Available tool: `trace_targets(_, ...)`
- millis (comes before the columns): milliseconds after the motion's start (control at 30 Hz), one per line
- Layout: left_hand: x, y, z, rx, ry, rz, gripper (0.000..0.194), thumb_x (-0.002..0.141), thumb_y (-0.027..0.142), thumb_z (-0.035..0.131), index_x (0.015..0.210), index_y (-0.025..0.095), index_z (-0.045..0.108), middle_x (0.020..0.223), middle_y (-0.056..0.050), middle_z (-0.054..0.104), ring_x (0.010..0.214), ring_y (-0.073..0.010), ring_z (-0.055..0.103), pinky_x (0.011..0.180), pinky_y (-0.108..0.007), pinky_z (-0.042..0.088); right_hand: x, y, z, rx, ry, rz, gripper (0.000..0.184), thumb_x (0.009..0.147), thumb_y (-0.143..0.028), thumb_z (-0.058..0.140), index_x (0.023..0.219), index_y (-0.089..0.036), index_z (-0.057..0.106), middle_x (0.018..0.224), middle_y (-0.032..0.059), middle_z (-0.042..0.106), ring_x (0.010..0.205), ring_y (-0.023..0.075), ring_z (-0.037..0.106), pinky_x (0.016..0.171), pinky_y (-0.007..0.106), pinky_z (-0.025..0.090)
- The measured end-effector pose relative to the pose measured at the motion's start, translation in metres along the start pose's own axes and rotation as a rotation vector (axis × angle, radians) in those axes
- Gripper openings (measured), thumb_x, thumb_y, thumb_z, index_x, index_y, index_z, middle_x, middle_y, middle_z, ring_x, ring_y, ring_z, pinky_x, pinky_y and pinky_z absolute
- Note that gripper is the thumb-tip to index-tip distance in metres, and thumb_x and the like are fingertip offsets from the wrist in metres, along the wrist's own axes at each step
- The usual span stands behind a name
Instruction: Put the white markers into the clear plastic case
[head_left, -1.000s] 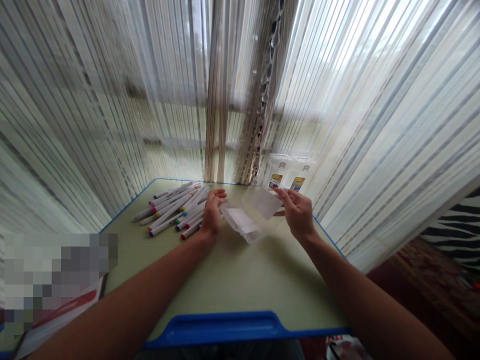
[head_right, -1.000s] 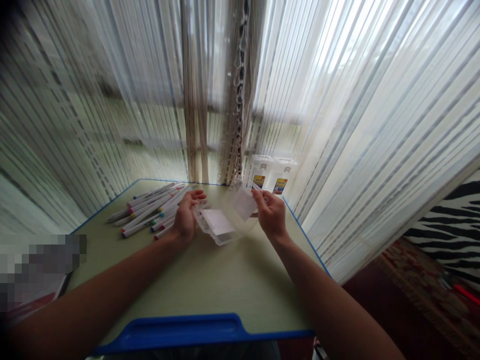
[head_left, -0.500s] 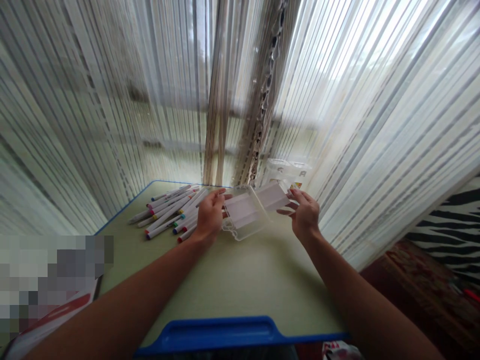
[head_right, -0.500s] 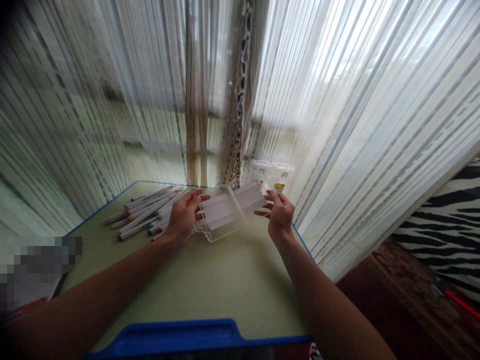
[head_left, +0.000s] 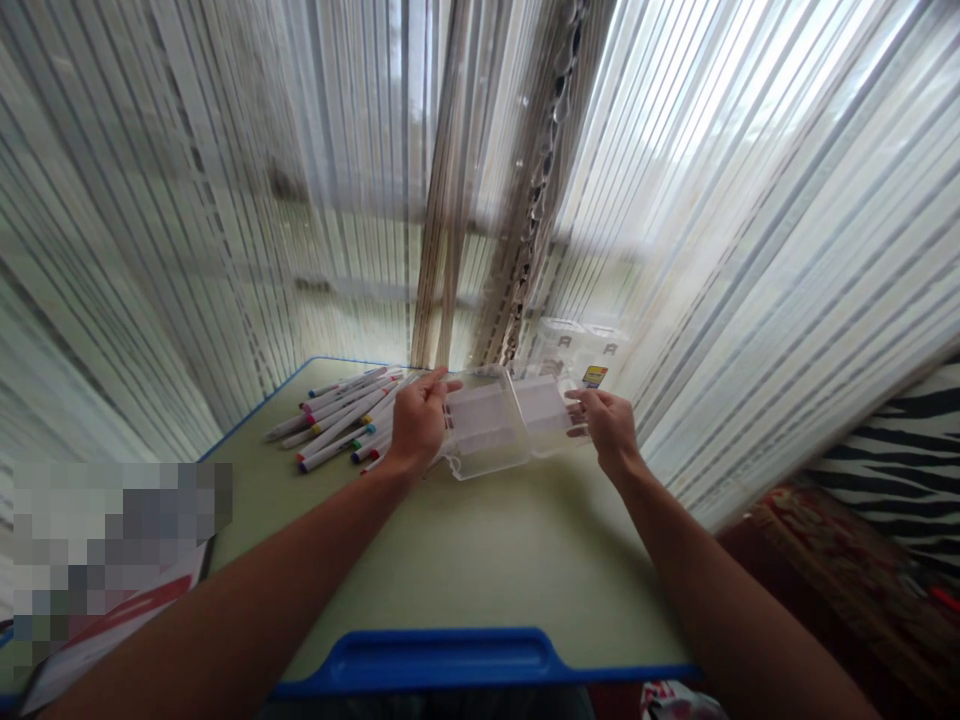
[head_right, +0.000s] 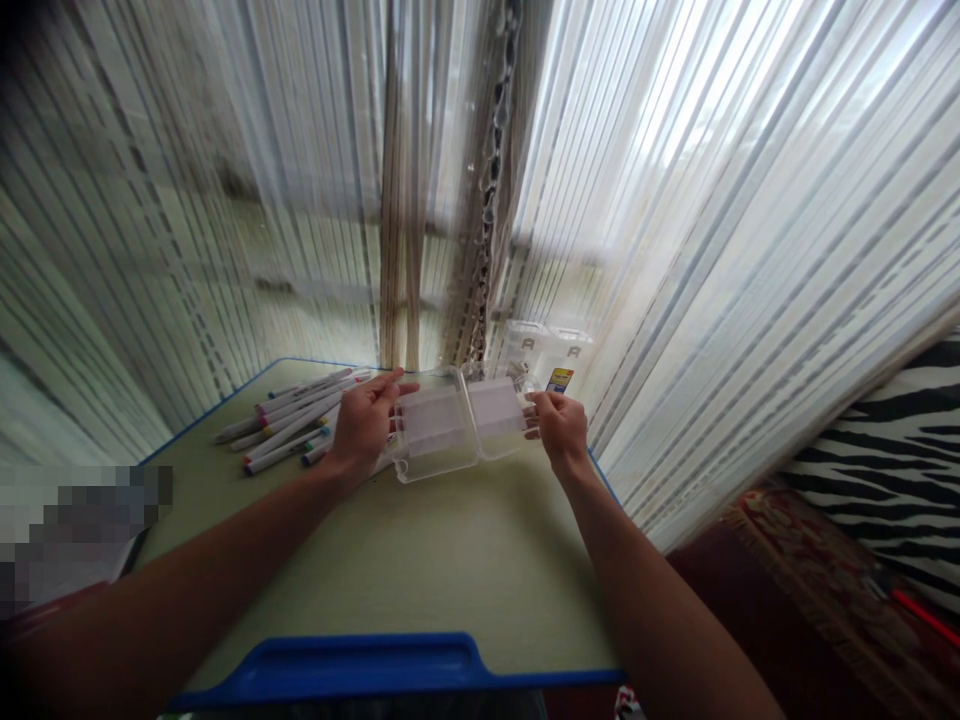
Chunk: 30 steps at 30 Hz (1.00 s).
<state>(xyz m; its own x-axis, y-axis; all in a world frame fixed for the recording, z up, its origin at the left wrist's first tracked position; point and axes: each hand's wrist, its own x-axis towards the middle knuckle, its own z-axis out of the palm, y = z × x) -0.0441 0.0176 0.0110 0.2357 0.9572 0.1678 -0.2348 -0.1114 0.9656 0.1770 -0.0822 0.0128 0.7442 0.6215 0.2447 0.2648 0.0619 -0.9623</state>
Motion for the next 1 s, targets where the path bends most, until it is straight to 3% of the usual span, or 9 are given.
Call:
trace_targets(400,-0.002,-0.001,-0.001,0.131,-0.112,0.049,0.043,0.080,0.033,0.062,0.118,0.011,0.066,0.097,-0.012,0.073,0.053,-0.0100,0.057,0.045,-0.023,0.049,0.003,-0.008,-0.008,-0.057,-0.095,0.028,0.029,0.076,-0.039,0.067,0.072,-0.011,0.069,0.051,0.0041,0.064,0.032,0.0093,0.050,0.030,0.020,0.041)
trace_targets(667,-0.003,0.000,-0.001,0.168,-0.167,0.061,0.046,0.079,0.038,0.063,0.115,0.010,0.067,0.095,-0.012,0.074,0.052,-0.0097,0.057,0.044,-0.022,0.048,0.005,-0.003,-0.010,-0.173,-0.286,-0.072,0.046,0.074,-0.055,0.068,0.073,-0.010,0.072,0.056,0.0064,0.068,0.035,0.0077,0.050,0.032,0.018,0.042)
trace_targets(867,-0.002,0.000,-0.001,0.168,-0.175,0.058,0.043,0.079,0.038,0.062,0.113,0.012,0.068,0.096,-0.013,0.074,0.053,-0.0103,0.058,0.044,-0.022,0.047,0.005,-0.001,-0.010,-0.179,-0.296,-0.081,0.054,0.072,-0.063,0.066,0.070,-0.009,0.071,0.049,0.0036,0.063,0.029,0.0074,0.044,0.027,0.019,0.036)
trace_targets(1000,-0.004,0.002,0.000,0.180,-0.179,0.032,0.036,0.080,0.034,0.060,0.108,0.013,0.069,0.096,-0.013,0.073,0.054,-0.0110,0.059,0.044,-0.022,0.047,0.005,-0.001,-0.011,-0.317,-0.301,-0.172,0.054,0.077,-0.063,0.059,0.066,-0.011,0.071,0.051,0.0045,0.065,0.031,0.0088,0.047,0.032,0.021,0.037)
